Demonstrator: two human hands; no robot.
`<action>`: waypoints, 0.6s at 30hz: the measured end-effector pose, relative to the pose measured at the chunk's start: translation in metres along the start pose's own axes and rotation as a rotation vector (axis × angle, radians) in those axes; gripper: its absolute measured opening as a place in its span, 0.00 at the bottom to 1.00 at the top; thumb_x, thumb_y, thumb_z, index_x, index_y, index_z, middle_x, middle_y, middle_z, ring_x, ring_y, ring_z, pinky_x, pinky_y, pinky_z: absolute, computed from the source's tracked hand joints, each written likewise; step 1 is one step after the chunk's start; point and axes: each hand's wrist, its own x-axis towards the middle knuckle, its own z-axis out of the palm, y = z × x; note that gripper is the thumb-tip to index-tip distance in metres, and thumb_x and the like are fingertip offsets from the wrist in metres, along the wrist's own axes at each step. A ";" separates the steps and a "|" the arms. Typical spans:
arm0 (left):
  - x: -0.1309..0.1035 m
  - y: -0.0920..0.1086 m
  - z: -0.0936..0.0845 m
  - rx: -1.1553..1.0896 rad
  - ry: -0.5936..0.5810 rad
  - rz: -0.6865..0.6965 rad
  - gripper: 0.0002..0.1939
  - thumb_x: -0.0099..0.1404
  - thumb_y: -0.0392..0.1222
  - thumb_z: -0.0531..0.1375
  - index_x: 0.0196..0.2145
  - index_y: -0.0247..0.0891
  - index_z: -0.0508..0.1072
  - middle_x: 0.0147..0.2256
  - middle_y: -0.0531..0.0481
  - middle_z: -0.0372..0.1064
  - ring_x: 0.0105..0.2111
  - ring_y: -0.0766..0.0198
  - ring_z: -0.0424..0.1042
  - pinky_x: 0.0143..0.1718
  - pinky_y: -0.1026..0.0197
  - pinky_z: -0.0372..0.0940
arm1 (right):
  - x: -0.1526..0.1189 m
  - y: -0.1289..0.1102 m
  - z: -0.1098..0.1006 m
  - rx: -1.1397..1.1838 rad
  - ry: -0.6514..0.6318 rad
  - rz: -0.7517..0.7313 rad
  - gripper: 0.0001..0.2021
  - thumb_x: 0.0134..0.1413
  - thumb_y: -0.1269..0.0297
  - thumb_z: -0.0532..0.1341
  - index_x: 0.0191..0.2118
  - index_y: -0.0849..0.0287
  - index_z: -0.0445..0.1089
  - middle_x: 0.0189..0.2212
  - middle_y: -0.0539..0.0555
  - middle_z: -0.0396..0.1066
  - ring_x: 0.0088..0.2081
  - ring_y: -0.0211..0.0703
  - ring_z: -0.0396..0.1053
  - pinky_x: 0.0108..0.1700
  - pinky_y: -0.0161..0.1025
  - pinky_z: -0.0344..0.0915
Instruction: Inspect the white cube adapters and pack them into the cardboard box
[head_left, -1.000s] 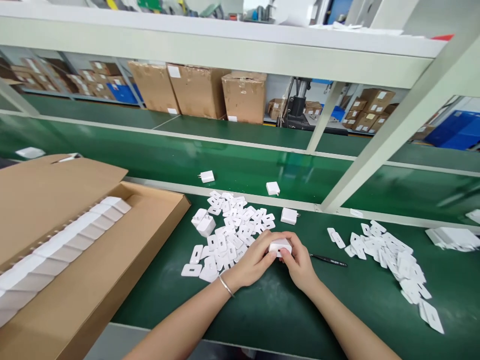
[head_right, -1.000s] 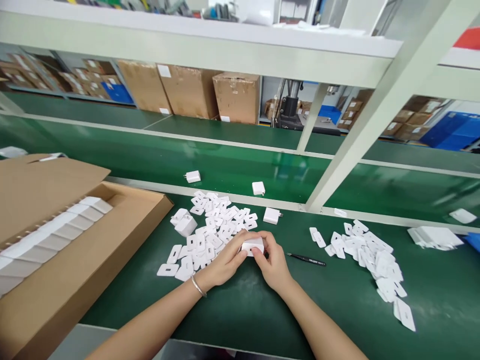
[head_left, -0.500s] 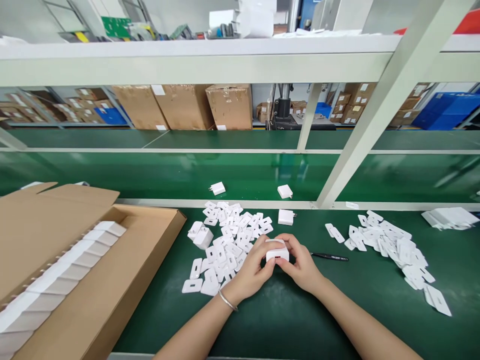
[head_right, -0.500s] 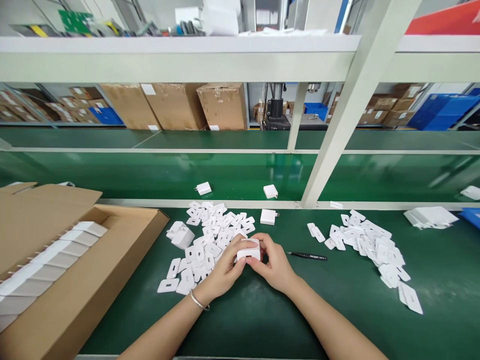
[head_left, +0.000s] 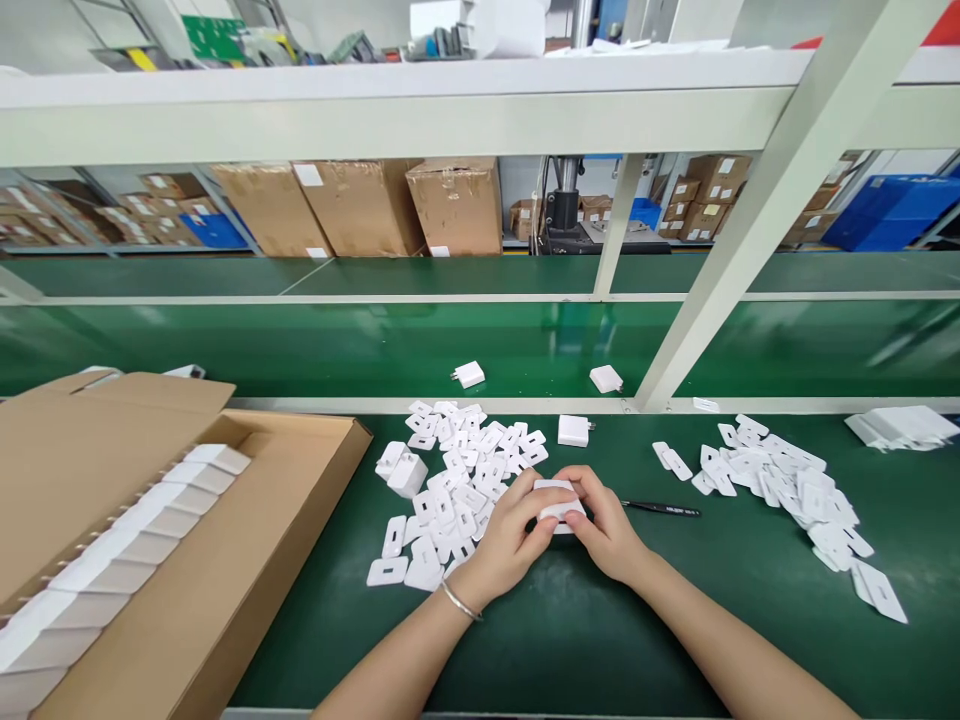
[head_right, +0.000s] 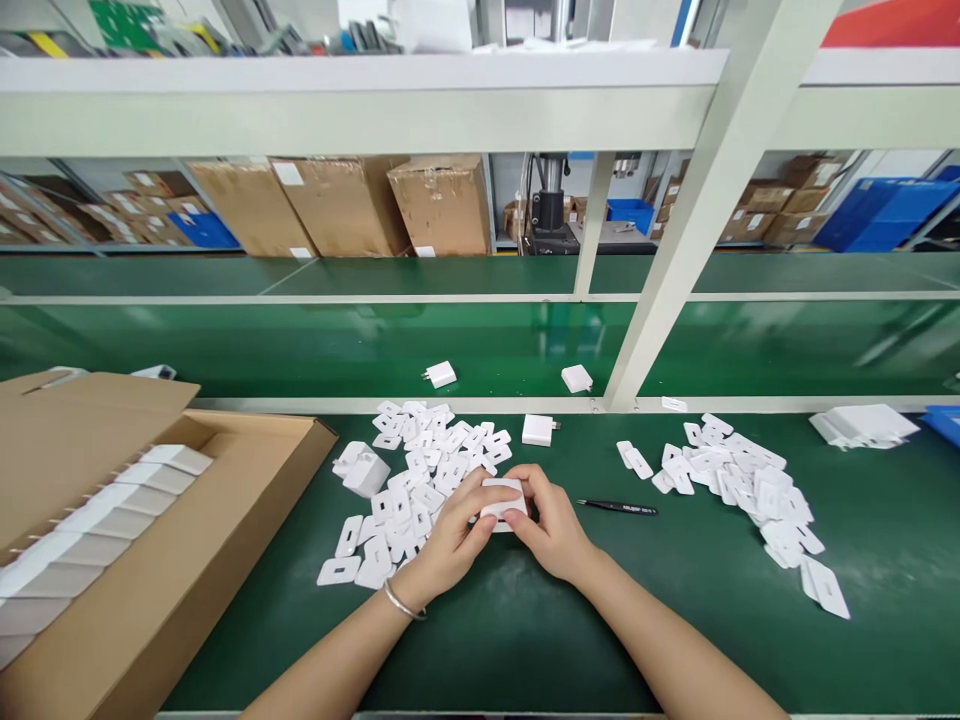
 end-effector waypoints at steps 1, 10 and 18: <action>0.000 -0.001 0.000 -0.003 0.004 -0.002 0.17 0.80 0.49 0.50 0.58 0.46 0.72 0.41 0.47 0.64 0.38 0.59 0.65 0.39 0.58 0.64 | 0.000 0.001 0.001 0.009 0.008 0.017 0.20 0.69 0.41 0.54 0.51 0.53 0.64 0.33 0.50 0.71 0.30 0.43 0.68 0.32 0.39 0.64; 0.000 0.003 0.003 -0.076 -0.062 -0.116 0.17 0.76 0.45 0.55 0.61 0.44 0.66 0.46 0.44 0.63 0.44 0.56 0.66 0.46 0.53 0.65 | 0.002 -0.004 -0.003 -0.115 0.001 0.071 0.22 0.70 0.40 0.50 0.53 0.53 0.62 0.25 0.46 0.67 0.25 0.42 0.64 0.29 0.38 0.59; -0.001 0.019 0.011 -0.068 0.141 -0.012 0.15 0.74 0.45 0.55 0.56 0.42 0.67 0.42 0.44 0.64 0.40 0.56 0.64 0.39 0.55 0.62 | 0.070 -0.018 -0.039 -0.507 0.175 0.184 0.16 0.72 0.52 0.49 0.57 0.53 0.61 0.39 0.54 0.76 0.36 0.47 0.76 0.39 0.42 0.71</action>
